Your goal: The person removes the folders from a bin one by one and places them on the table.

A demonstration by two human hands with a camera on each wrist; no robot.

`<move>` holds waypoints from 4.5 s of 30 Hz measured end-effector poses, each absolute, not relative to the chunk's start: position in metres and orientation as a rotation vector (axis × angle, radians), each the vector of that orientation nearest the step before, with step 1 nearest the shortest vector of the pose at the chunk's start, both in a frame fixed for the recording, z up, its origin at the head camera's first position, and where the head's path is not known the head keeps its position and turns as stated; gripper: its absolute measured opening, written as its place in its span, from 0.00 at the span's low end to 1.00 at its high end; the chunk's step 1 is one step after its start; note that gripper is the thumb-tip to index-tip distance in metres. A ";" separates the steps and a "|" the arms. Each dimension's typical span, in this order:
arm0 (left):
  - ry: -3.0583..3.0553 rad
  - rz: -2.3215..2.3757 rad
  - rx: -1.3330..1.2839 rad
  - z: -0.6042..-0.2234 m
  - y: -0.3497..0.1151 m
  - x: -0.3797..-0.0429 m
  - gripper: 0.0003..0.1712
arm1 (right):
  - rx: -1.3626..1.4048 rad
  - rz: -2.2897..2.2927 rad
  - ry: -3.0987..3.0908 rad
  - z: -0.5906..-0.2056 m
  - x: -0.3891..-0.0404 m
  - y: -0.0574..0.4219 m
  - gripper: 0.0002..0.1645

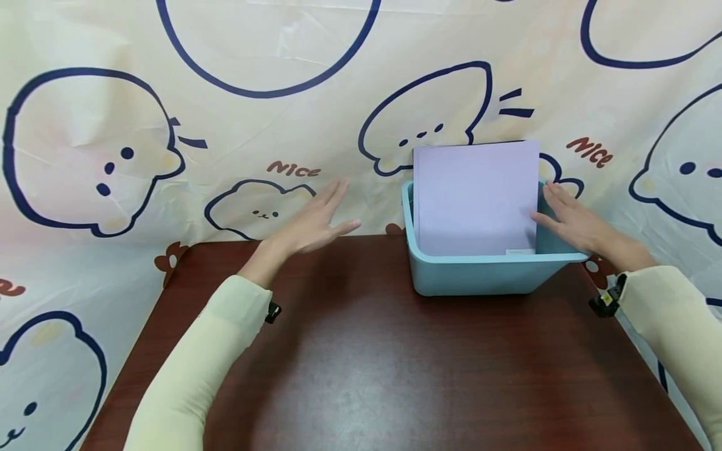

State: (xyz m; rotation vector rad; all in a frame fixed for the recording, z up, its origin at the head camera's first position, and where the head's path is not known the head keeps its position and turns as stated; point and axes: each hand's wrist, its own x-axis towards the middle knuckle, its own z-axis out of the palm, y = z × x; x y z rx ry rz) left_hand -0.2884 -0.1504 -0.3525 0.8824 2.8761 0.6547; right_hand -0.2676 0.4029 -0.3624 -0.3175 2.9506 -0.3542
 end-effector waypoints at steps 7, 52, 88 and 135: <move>2.821 0.749 0.903 -0.354 -0.133 -0.291 0.58 | -0.309 -0.378 2.948 -0.362 -0.266 0.401 0.56; 2.780 0.842 0.874 -0.353 -0.040 -0.326 0.58 | -0.312 -0.435 2.953 -0.364 -0.267 0.404 0.55; 2.666 1.010 0.812 -0.354 0.003 -0.335 0.58 | -0.300 -0.467 2.947 -0.364 -0.268 0.404 0.54; 2.867 0.780 0.851 -0.343 0.012 -0.361 0.53 | -0.305 -0.526 2.943 -0.363 -0.267 0.403 0.53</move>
